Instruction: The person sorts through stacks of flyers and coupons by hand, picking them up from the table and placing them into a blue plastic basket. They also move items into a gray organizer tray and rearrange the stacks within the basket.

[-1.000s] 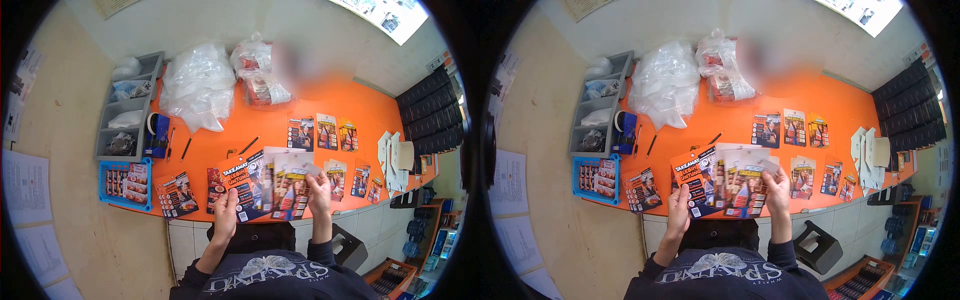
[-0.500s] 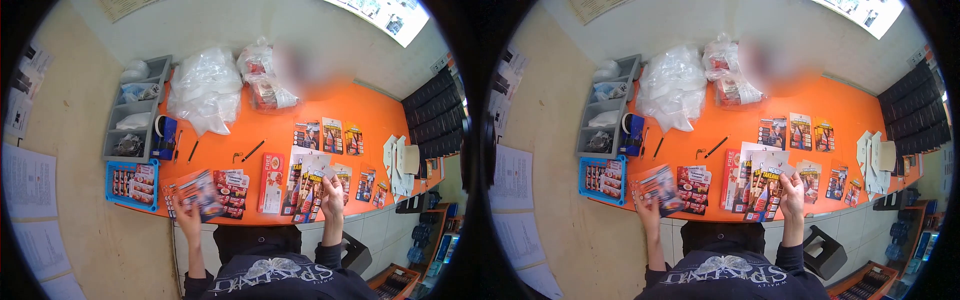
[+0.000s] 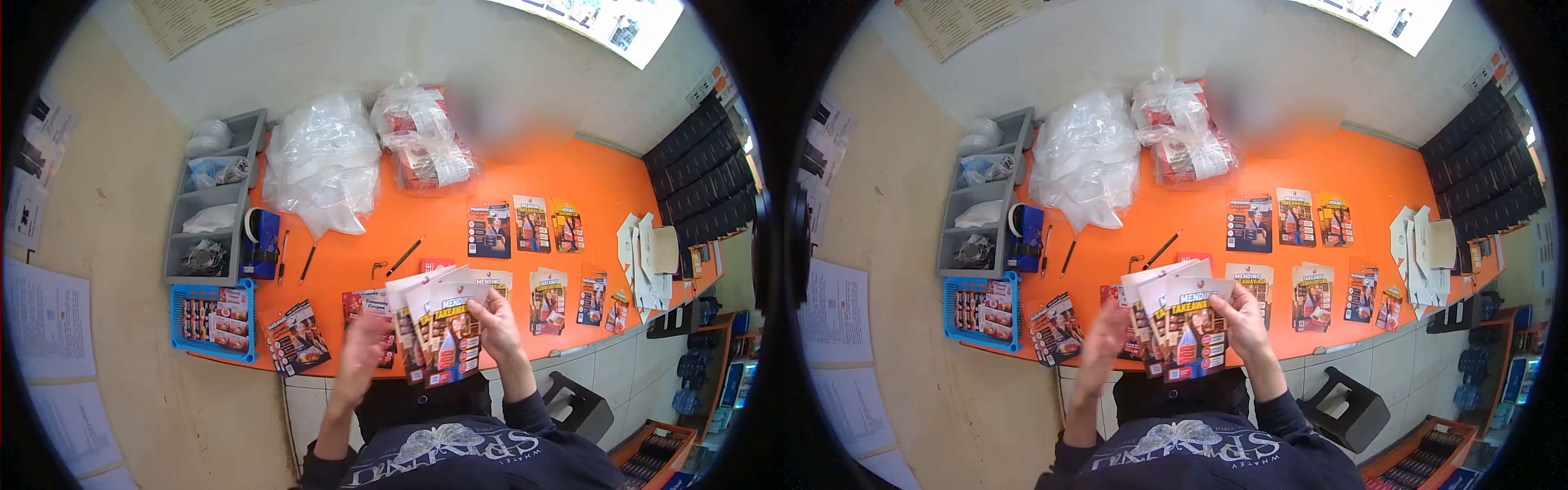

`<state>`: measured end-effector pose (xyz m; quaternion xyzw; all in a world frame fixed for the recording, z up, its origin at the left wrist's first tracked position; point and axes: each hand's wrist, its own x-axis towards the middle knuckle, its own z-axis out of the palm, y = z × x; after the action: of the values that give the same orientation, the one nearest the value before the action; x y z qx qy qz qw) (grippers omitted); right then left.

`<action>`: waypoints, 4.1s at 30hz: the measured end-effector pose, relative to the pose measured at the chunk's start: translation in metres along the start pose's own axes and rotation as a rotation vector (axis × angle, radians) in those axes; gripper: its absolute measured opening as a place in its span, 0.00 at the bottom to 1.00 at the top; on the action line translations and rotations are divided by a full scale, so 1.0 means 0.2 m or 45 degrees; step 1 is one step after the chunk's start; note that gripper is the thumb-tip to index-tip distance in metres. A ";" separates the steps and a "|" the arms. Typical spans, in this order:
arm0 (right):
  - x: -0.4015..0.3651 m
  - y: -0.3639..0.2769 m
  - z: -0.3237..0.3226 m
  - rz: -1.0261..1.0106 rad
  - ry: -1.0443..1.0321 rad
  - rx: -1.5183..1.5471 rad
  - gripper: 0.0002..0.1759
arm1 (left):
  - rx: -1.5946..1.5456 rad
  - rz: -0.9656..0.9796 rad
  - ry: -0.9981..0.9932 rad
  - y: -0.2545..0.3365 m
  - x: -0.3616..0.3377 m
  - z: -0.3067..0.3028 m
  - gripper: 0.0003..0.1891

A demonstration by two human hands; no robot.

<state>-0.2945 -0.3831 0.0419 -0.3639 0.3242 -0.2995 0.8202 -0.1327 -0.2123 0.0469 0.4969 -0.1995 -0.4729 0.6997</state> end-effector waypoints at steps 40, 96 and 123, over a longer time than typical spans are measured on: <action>-0.16 0.02 -0.59 -0.369 0.500 -0.505 0.27 | 0.556 -0.156 -0.039 -0.23 0.13 0.20 0.18; 0.29 1.40 1.09 0.019 0.254 -1.648 0.27 | 0.822 -0.414 0.657 -0.26 -0.22 -1.17 0.44; 0.16 1.06 1.19 -0.103 -0.161 -1.827 0.31 | 0.246 -0.215 0.303 -0.14 -0.23 -1.28 0.33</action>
<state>-0.0426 -0.1928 -0.0108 -0.8414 0.3792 -0.0211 0.3844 0.0244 -0.0452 -0.0792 0.6293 -0.1172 -0.4466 0.6252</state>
